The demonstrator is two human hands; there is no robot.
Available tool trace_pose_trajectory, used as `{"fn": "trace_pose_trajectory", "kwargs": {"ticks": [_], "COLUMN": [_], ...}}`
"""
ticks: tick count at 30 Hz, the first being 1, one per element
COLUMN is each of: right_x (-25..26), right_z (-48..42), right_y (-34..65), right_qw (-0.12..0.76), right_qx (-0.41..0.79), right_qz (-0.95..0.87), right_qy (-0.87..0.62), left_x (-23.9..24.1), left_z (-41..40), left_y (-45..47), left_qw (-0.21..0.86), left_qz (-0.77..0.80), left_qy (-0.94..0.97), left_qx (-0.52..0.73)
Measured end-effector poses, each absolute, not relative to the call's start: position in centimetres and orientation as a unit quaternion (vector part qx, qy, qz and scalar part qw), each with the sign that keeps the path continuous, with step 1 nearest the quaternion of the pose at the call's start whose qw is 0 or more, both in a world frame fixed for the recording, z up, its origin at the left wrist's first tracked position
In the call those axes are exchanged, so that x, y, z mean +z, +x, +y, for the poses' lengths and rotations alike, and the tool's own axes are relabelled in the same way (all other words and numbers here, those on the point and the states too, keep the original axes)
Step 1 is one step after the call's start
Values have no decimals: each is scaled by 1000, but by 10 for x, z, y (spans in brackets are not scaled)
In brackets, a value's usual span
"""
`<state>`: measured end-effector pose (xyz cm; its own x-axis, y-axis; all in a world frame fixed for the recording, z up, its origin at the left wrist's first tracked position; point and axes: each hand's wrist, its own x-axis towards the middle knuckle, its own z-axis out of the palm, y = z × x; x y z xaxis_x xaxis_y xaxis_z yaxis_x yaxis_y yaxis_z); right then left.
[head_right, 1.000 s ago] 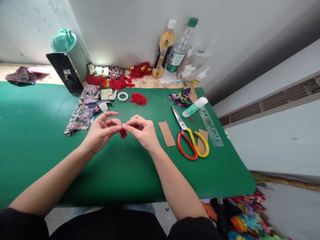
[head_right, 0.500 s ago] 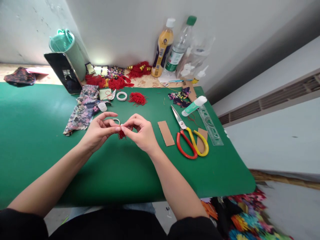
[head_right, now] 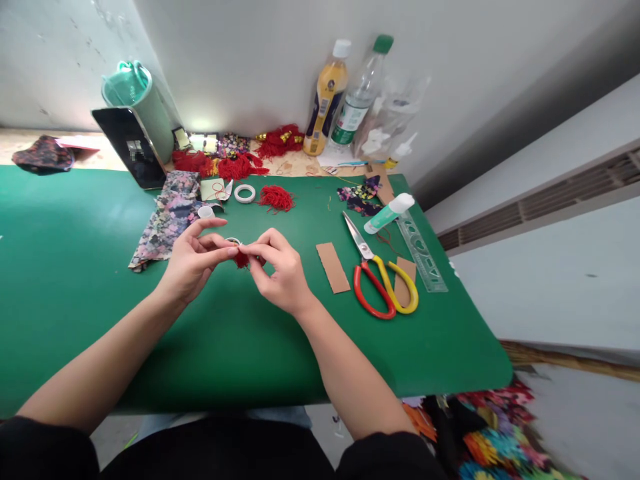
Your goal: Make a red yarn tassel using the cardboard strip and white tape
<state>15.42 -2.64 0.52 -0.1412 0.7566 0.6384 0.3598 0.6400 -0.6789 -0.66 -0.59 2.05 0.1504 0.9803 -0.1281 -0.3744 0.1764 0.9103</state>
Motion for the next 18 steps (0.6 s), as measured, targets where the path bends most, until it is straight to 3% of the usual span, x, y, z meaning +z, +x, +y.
{"fn": "trace_pose_trajectory", "kwargs": {"ticks": [10,18], "right_x": [2,8], "right_z": [-28,-28], "right_y": [152,152], "right_qw": [520,518], "right_qx": [135,182], "right_qz": [-762,-721], "right_qy": [-361,-422], "left_x": [20,16], "left_z": [-10,-12], "left_y": [-1,2], "left_qw": [607,578], "left_qz": [410,400], "left_qy": [432,473], "left_qx": [526,531]}}
